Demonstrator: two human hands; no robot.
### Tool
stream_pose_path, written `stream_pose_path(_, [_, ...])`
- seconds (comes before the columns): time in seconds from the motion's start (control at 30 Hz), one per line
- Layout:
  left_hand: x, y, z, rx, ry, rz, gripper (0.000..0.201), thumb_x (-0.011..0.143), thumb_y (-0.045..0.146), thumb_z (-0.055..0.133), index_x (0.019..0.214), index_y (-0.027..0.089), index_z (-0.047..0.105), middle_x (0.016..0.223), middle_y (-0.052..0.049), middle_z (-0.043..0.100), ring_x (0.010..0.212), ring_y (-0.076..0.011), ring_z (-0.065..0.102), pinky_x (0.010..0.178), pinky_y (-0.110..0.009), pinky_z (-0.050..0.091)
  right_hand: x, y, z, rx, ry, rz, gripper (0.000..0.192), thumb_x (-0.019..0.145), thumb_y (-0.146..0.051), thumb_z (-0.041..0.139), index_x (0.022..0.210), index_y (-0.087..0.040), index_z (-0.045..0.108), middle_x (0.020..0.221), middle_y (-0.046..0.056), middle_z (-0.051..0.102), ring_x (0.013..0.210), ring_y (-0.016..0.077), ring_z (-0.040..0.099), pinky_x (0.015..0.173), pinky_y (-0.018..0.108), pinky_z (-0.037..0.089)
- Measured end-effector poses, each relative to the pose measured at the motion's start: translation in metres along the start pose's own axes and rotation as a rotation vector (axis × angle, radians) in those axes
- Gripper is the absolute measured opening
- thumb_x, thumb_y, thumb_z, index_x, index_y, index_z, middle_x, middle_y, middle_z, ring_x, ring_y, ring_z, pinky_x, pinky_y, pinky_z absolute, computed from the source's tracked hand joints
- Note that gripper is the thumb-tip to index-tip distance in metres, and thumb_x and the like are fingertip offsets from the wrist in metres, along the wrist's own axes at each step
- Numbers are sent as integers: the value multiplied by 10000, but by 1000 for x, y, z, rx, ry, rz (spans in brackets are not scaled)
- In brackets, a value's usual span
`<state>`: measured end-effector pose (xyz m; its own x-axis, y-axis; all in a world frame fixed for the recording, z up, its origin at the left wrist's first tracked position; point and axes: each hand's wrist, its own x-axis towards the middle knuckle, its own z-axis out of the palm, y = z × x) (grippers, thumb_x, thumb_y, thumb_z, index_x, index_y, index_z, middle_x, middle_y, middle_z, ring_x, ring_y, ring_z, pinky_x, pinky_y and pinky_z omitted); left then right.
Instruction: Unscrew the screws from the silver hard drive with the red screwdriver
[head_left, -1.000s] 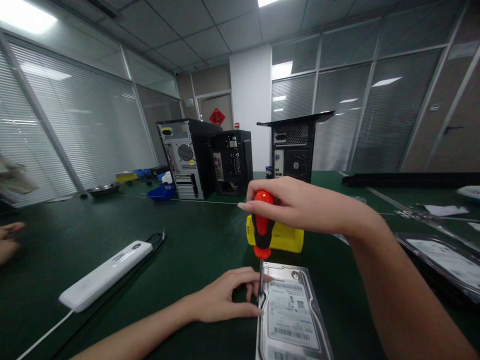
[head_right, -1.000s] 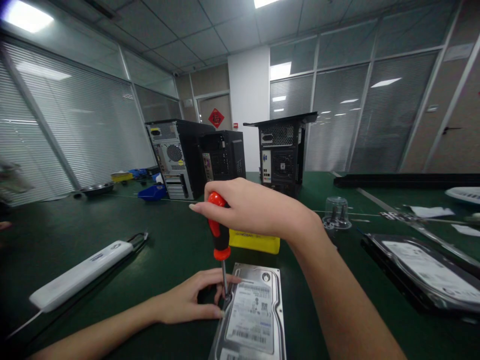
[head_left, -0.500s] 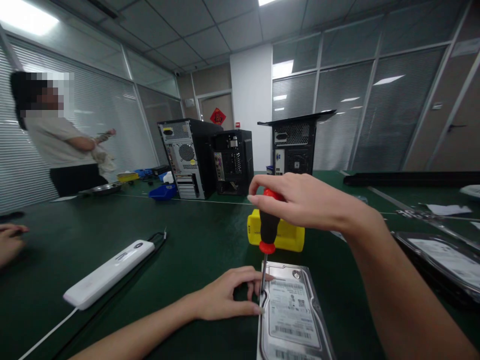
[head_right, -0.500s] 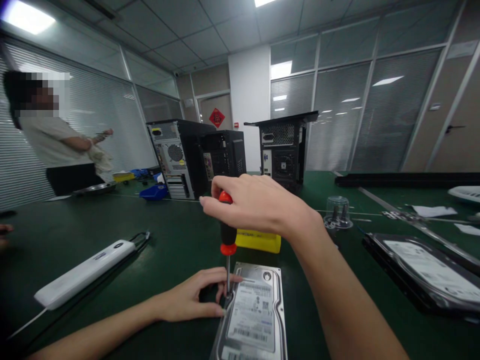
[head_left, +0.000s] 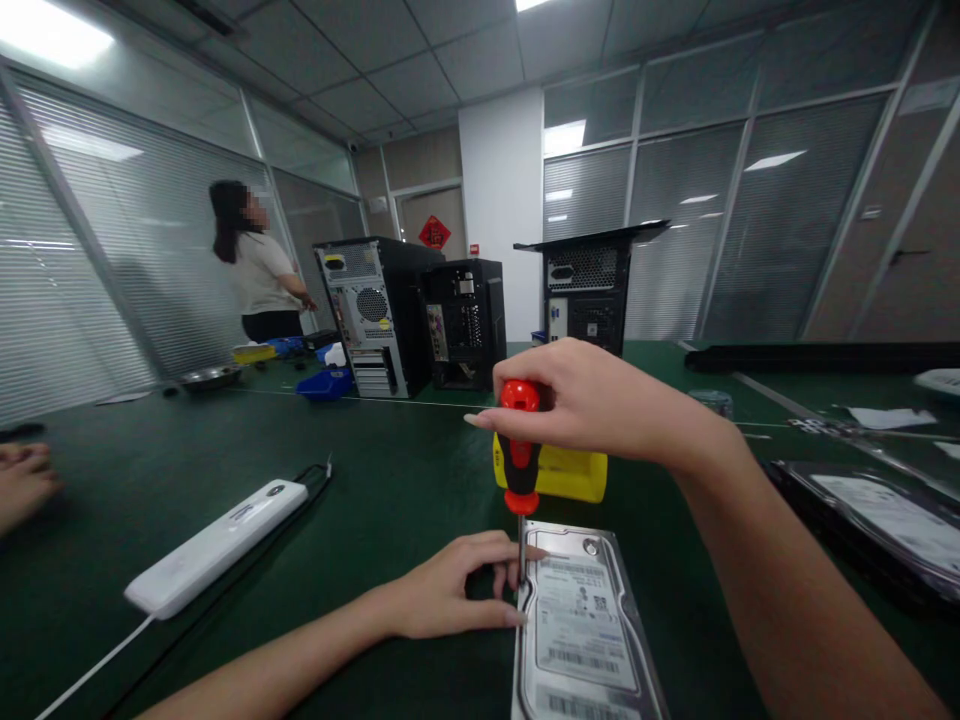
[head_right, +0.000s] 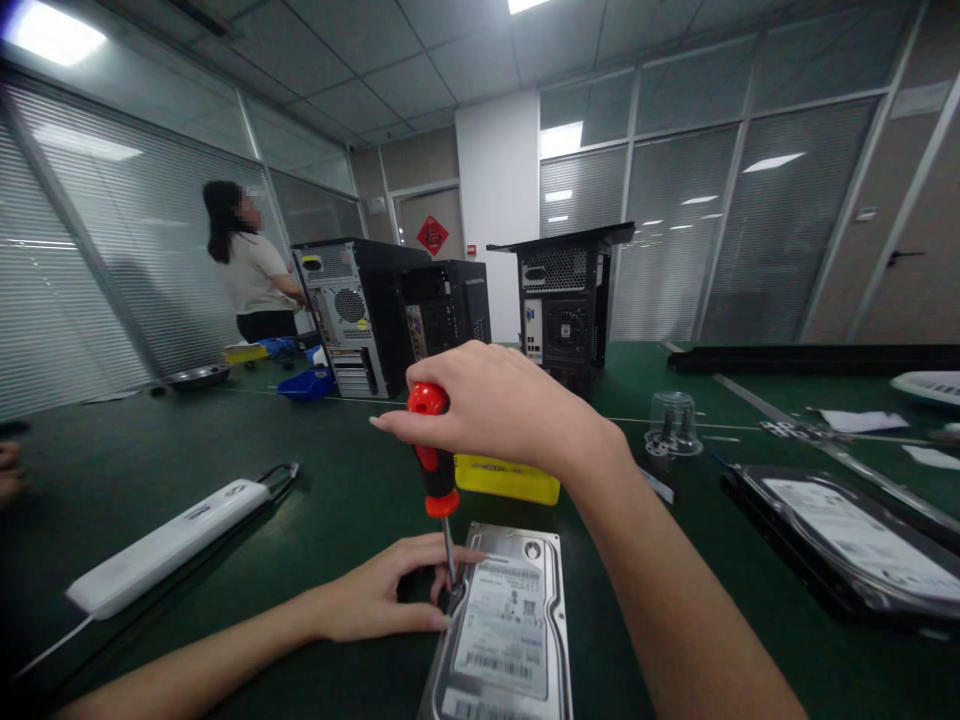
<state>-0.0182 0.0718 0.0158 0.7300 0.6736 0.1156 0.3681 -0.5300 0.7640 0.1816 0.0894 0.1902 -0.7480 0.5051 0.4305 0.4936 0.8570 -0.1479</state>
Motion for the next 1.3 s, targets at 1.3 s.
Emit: stream_pose_path(1.3, [0, -2, 1, 8, 15, 34, 542, 827, 344, 675, 1332, 236, 512, 899, -24, 546, 794, -155, 527, 788, -298, 457, 1, -8, 3, 24, -58, -10, 482, 952, -550, 281, 892, -199, 605, 716, 12, 618, 658, 158, 562, 646, 291, 367])
